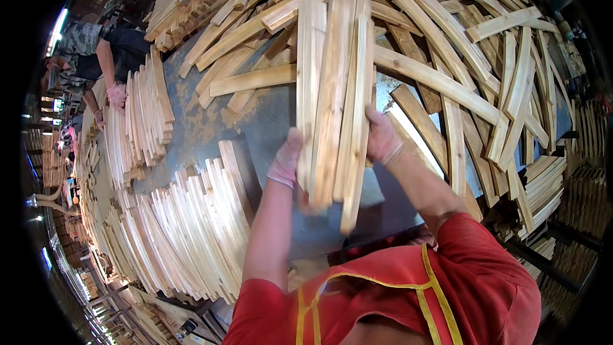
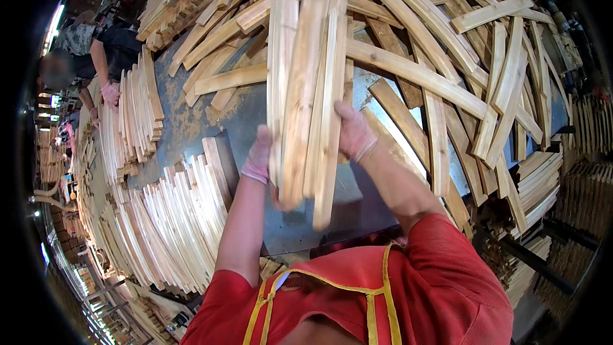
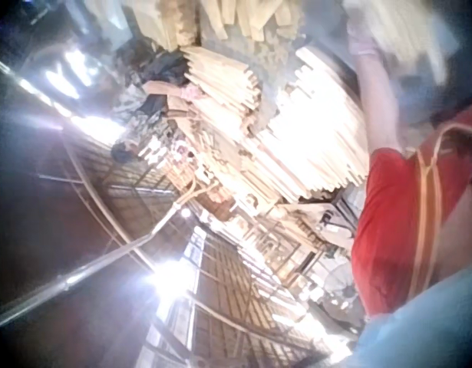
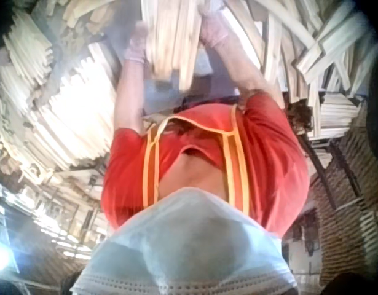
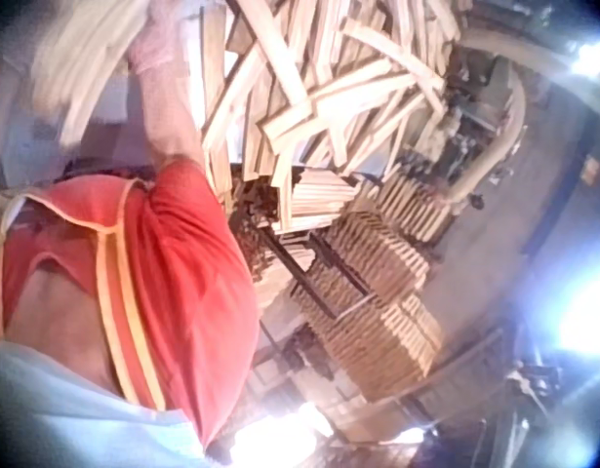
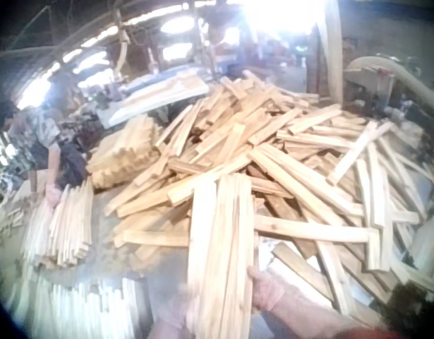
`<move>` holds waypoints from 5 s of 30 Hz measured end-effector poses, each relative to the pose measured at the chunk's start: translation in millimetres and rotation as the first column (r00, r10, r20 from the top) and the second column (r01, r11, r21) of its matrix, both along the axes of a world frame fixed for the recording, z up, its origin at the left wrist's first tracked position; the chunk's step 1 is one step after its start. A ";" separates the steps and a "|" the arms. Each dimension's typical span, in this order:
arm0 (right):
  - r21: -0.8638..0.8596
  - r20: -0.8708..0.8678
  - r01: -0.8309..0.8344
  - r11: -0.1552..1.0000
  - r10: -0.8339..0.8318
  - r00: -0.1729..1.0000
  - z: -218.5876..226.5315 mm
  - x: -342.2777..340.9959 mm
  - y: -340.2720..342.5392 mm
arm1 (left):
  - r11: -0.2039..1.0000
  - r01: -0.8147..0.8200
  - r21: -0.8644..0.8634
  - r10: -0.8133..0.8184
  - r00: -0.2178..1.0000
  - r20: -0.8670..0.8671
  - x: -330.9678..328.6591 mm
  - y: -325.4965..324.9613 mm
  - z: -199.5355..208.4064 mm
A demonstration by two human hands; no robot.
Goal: The person sorts and stacks wooden planks on a metal table in a workshop. They pick up planks from a disorganized pile, align them, and place them into a neat stack. The person occasionally gathers larger bundles of planks and moves them to the side.
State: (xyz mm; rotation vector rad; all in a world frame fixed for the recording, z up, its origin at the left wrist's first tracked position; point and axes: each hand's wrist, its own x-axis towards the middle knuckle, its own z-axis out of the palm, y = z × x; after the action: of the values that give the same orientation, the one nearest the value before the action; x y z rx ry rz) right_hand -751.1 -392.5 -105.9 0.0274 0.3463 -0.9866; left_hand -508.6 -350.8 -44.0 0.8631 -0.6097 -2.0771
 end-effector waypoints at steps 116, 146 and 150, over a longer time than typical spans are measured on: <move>0.098 -0.926 -0.994 0.043 -0.362 -0.107 13.3 105.8 116.5 | 0.826 -0.514 -0.232 0.513 0.516 0.686 65.1 442.9 -87.0; -0.412 -0.897 -0.807 0.423 -0.034 0.440 101.2 692.4 -228.7 | 0.772 -0.606 -0.193 0.310 0.094 0.946 751.3 -5.3 60.3; -0.415 -0.892 -0.775 0.477 -0.048 0.449 82.8 594.2 -143.2 | 0.554 -0.754 -0.353 0.645 0.122 0.754 695.7 42.0 73.3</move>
State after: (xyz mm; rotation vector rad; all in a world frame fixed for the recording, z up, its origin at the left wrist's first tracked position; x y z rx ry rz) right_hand -156.8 -535.8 -23.1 -1.4294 0.7037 -0.4596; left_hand 187.1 -308.8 29.3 1.8339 -0.3740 -0.6664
